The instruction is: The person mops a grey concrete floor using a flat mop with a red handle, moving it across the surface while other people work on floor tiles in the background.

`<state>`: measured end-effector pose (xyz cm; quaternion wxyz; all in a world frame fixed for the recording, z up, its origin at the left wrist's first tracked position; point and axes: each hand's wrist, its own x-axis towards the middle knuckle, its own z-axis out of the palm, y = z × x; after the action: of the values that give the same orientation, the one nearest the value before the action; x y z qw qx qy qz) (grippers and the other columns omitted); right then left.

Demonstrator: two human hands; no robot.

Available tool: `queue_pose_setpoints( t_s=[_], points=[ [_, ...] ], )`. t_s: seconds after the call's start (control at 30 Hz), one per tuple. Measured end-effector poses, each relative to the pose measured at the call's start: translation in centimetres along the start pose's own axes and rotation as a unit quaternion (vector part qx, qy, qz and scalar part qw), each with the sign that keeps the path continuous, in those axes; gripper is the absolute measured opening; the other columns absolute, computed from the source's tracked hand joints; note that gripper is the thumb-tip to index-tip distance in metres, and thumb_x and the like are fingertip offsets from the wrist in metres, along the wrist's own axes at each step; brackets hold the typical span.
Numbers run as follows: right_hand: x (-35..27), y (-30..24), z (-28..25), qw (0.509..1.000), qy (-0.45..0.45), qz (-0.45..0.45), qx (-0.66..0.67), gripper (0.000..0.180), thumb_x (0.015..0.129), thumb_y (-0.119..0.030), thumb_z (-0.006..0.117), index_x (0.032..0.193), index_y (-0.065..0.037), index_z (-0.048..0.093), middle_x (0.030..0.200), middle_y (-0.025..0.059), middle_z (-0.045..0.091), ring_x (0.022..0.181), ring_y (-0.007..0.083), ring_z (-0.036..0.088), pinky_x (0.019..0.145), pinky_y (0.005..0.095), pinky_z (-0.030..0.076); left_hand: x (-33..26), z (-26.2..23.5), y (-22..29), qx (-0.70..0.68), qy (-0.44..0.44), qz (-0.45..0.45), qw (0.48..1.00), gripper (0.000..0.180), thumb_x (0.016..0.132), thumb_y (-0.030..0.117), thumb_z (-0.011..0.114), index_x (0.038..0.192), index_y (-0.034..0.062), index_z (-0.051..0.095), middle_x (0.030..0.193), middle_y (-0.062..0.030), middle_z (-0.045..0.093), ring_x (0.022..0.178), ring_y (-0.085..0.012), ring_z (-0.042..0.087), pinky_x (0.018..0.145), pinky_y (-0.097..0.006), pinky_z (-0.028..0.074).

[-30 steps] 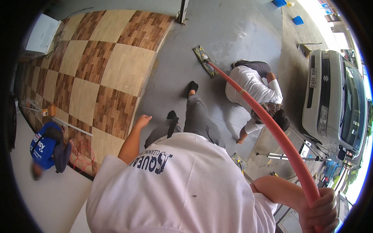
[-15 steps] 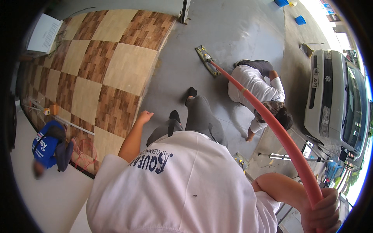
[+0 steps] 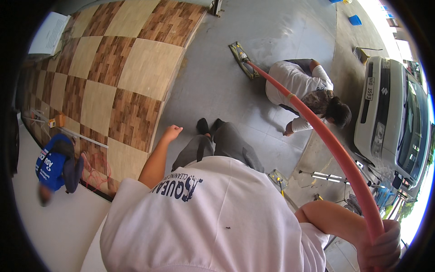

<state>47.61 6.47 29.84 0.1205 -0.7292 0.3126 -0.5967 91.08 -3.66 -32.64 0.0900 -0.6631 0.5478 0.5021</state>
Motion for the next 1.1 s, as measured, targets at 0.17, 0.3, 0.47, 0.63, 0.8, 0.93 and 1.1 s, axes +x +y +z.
queue_pose_setpoints(
  t_s=[0.17, 0.3, 0.47, 0.63, 0.8, 0.93, 1.1],
  points=[
    [0.6, -0.4, -1.5, 0.998, -0.066, 0.002, -0.006, 0.046, 0.074, -0.055, 0.049, 0.087, -0.013, 0.062, 0.052, -0.0096, 0.051, 0.043, 0.0015, 0.049, 0.054, 0.0171, 0.040, -0.6, 1.2, -0.9, 0.032, -0.017, -0.021, 0.999, 0.047, 0.075, 0.043, 0.059, 0.097, 0.0012, 0.059, 0.103, -0.0181, 0.058, 0.096, -0.0317, 0.055, 0.083, -0.039, 0.043],
    [0.5, -0.2, -0.6, 1.000, 0.002, 0.004, -0.021, 0.044, 0.073, -0.055, 0.051, 0.086, -0.015, 0.062, 0.052, -0.0096, 0.052, 0.043, 0.0014, 0.050, 0.054, 0.0170, 0.040, -0.2, 0.9, -0.9, 0.036, -0.040, -0.047, 0.997, 0.047, 0.076, 0.043, 0.058, 0.098, 0.0012, 0.058, 0.102, -0.0180, 0.058, 0.097, -0.0319, 0.055, 0.083, -0.039, 0.043],
    [-0.9, -0.7, 0.1, 0.998, 0.062, 0.013, -0.013, 0.046, 0.072, -0.054, 0.054, 0.089, -0.012, 0.063, 0.053, -0.0090, 0.053, 0.043, 0.0015, 0.050, 0.052, 0.0170, 0.039, 0.5, -0.7, 0.3, 0.017, -0.005, -0.016, 1.000, 0.046, 0.077, 0.042, 0.057, 0.097, 0.0003, 0.058, 0.100, -0.0182, 0.059, 0.096, -0.0325, 0.055, 0.082, -0.039, 0.044],
    [2.1, 2.5, 6.2, 0.994, 0.077, -0.067, 0.027, 0.031, 0.088, -0.037, 0.044, 0.077, -0.008, 0.048, 0.046, -0.0027, 0.040, 0.034, 0.0075, 0.038, 0.038, 0.0236, 0.036, 0.9, -2.2, 2.1, 0.002, 0.016, 0.002, 1.000, 0.046, 0.077, 0.041, 0.057, 0.098, -0.0005, 0.058, 0.099, -0.0196, 0.059, 0.096, -0.0341, 0.055, 0.082, -0.040, 0.043],
    [0.7, 0.5, 0.7, 0.996, 0.011, -0.080, 0.036, 0.031, 0.082, -0.039, 0.040, 0.076, -0.011, 0.052, 0.047, -0.0050, 0.045, 0.036, 0.0050, 0.041, 0.041, 0.0200, 0.034, -1.1, -1.8, 0.7, 0.011, 0.017, -0.034, 0.999, 0.047, 0.078, 0.041, 0.056, 0.099, -0.0008, 0.059, 0.102, -0.0216, 0.058, 0.098, -0.0353, 0.054, 0.084, -0.041, 0.043],
    [2.4, 2.8, 7.2, 0.993, 0.070, -0.089, 0.040, 0.040, 0.090, -0.047, 0.030, 0.081, -0.010, 0.045, 0.046, -0.0036, 0.041, 0.033, 0.0051, 0.036, 0.034, 0.0210, 0.034, -0.3, -0.6, -1.9, 0.086, -0.043, -0.095, 0.991, 0.051, 0.078, 0.042, 0.055, 0.102, -0.0023, 0.059, 0.109, -0.0229, 0.055, 0.103, -0.0365, 0.051, 0.087, -0.042, 0.041],
    [1.9, 2.0, 6.1, 0.996, 0.028, -0.070, 0.047, 0.040, 0.090, -0.047, 0.032, 0.083, -0.010, 0.045, 0.048, -0.0027, 0.043, 0.034, 0.0061, 0.038, 0.036, 0.0216, 0.034, 0.0, 0.4, -4.2, 0.065, -0.021, -0.108, 0.992, 0.054, 0.079, 0.045, 0.054, 0.103, -0.0033, 0.058, 0.113, -0.0237, 0.052, 0.106, -0.0376, 0.049, 0.089, -0.042, 0.040]
  ],
)
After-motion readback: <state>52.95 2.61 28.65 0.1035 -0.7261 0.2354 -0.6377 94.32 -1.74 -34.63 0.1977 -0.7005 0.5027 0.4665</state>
